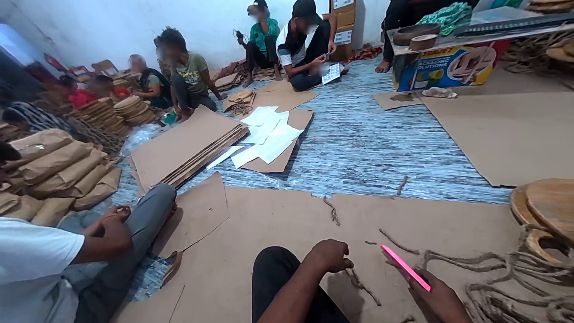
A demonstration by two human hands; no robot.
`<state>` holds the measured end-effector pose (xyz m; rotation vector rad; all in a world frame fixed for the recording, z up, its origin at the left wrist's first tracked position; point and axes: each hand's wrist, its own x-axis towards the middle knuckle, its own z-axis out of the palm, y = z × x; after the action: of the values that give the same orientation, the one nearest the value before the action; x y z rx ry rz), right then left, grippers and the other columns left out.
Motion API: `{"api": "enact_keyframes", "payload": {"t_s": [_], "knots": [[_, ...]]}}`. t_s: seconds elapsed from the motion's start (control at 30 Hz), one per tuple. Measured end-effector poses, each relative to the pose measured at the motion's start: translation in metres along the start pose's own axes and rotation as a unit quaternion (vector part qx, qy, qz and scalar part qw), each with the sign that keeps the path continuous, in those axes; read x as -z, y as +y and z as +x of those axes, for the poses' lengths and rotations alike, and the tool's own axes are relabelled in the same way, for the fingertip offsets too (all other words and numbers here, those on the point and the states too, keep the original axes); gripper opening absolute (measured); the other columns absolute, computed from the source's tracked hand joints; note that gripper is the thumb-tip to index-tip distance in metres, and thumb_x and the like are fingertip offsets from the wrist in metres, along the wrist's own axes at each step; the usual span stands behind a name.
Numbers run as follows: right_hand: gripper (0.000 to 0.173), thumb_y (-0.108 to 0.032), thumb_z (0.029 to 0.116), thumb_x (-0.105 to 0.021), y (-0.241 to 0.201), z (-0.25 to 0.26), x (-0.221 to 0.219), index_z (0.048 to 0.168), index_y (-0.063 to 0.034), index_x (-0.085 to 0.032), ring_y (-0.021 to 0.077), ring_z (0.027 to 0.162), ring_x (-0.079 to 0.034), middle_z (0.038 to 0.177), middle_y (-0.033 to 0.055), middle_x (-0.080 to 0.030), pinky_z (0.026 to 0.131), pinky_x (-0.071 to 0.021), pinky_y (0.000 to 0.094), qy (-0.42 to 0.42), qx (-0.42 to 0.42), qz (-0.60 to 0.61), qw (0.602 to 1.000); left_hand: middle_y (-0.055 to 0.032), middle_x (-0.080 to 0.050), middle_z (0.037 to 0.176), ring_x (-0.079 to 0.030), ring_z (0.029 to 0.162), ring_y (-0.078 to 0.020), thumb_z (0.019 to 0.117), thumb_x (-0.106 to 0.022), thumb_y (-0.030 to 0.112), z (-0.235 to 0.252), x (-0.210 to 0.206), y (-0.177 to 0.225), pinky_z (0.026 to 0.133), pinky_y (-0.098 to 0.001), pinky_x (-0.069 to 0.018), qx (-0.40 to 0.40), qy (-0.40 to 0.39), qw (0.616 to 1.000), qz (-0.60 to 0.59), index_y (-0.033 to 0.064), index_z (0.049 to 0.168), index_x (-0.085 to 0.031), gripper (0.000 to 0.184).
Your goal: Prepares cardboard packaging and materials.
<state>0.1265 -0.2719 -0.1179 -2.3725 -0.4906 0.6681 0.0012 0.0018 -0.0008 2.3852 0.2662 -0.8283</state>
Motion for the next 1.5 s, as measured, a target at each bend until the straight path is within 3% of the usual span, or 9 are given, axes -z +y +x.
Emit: {"api": "enact_keyframes", "payload": {"t_s": [0.17,0.27,0.4,0.5,0.63,0.87,1.0,1.37,1.5], "knots": [[0.038,-0.028,0.0975,-0.069,0.0,0.001,0.0,0.124,0.0003,-0.068,0.0431,0.103,-0.069,0.11,0.0265,-0.071,0.092,-0.0508,0.0641,0.029,0.016,0.014,0.999,-0.0248,-0.068,0.126,-0.064,0.121,-0.0406,0.1073,-0.056,0.033,0.001,0.0,0.001,0.106,-0.0624,-0.0471,-0.002,0.005,1.0,0.002,0.0005,0.14,-0.058,0.046],[0.039,-0.027,0.0976,-0.069,0.002,0.002,-0.001,0.124,0.0007,-0.069,0.0459,0.108,-0.068,0.113,0.0289,-0.07,0.096,-0.0487,0.0661,0.0,-0.005,-0.011,1.0,-0.0253,-0.067,0.127,-0.064,0.121,-0.041,0.107,-0.057,0.033,-0.001,-0.001,0.0,0.106,-0.0627,-0.0473,0.001,0.005,1.0,-0.002,0.0005,0.14,-0.058,0.046],[0.038,-0.026,0.0975,-0.068,-0.003,0.0,0.0,0.125,0.0012,-0.067,0.0428,0.101,-0.069,0.108,0.0264,-0.071,0.091,-0.0507,0.0642,0.038,0.025,0.025,0.999,-0.0249,-0.068,0.126,-0.064,0.121,-0.0405,0.1074,-0.056,0.033,0.0,0.0,0.001,0.106,-0.062,-0.0474,-0.001,0.003,1.0,0.002,0.0008,0.141,-0.058,0.046],[0.04,-0.029,0.0989,-0.067,0.002,0.001,0.0,0.126,0.0003,-0.067,0.0446,0.107,-0.068,0.113,0.0276,-0.071,0.095,-0.0495,0.0653,-0.008,-0.013,-0.007,1.0,-0.0252,-0.067,0.127,-0.064,0.122,-0.0408,0.1073,-0.057,0.033,-0.002,0.0,0.0,0.106,-0.062,-0.0471,-0.003,0.003,1.0,0.002,0.0001,0.14,-0.057,0.046],[0.038,-0.026,0.0972,-0.068,-0.004,-0.001,0.0,0.125,0.0001,-0.068,0.0423,0.101,-0.069,0.108,0.0255,-0.072,0.091,-0.0509,0.0642,0.035,0.023,0.021,0.999,-0.0247,-0.068,0.126,-0.065,0.121,-0.0405,0.1073,-0.056,0.033,-0.001,0.0,0.001,0.106,-0.0616,-0.0475,-0.001,0.004,1.0,0.003,0.0008,0.141,-0.057,0.047],[0.039,-0.027,0.0974,-0.068,-0.003,-0.002,-0.001,0.124,0.0009,-0.067,0.0427,0.101,-0.069,0.108,0.0261,-0.072,0.09,-0.0514,0.064,0.034,0.022,0.026,0.999,-0.0251,-0.067,0.127,-0.064,0.122,-0.0406,0.1073,-0.056,0.033,-0.002,0.0,0.002,0.106,-0.062,-0.0469,0.0,0.001,1.0,0.0,0.0004,0.141,-0.058,0.046],[0.039,-0.029,0.0976,-0.068,0.01,0.005,-0.006,0.124,0.0,-0.068,0.0445,0.106,-0.069,0.112,0.0274,-0.071,0.094,-0.0501,0.0656,-0.029,-0.019,-0.02,0.999,-0.0251,-0.067,0.127,-0.064,0.121,-0.0407,0.1074,-0.056,0.033,-0.002,-0.001,0.0,0.106,-0.0618,-0.0473,-0.001,0.001,1.0,0.002,0.0004,0.141,-0.057,0.047],[0.038,-0.027,0.0997,-0.066,-0.001,0.0,-0.002,0.126,0.0004,-0.066,0.0435,0.101,-0.07,0.109,0.0266,-0.071,0.091,-0.0517,0.0641,0.018,0.004,0.016,1.0,-0.0252,-0.067,0.127,-0.064,0.122,-0.0403,0.107,-0.057,0.032,-0.001,-0.001,0.001,0.107,-0.0618,-0.0468,0.001,0.005,1.0,-0.001,0.0002,0.14,-0.057,0.046],[0.038,-0.028,0.1001,-0.064,0.003,0.002,-0.004,0.127,-0.0012,-0.068,0.0456,0.109,-0.068,0.114,0.0284,-0.071,0.096,-0.049,0.0661,-0.009,-0.023,-0.023,0.999,-0.0249,-0.067,0.127,-0.064,0.122,-0.0404,0.107,-0.057,0.033,-0.001,-0.002,-0.001,0.107,-0.0615,-0.0467,0.001,0.006,1.0,-0.002,0.0004,0.141,-0.057,0.047]]}}
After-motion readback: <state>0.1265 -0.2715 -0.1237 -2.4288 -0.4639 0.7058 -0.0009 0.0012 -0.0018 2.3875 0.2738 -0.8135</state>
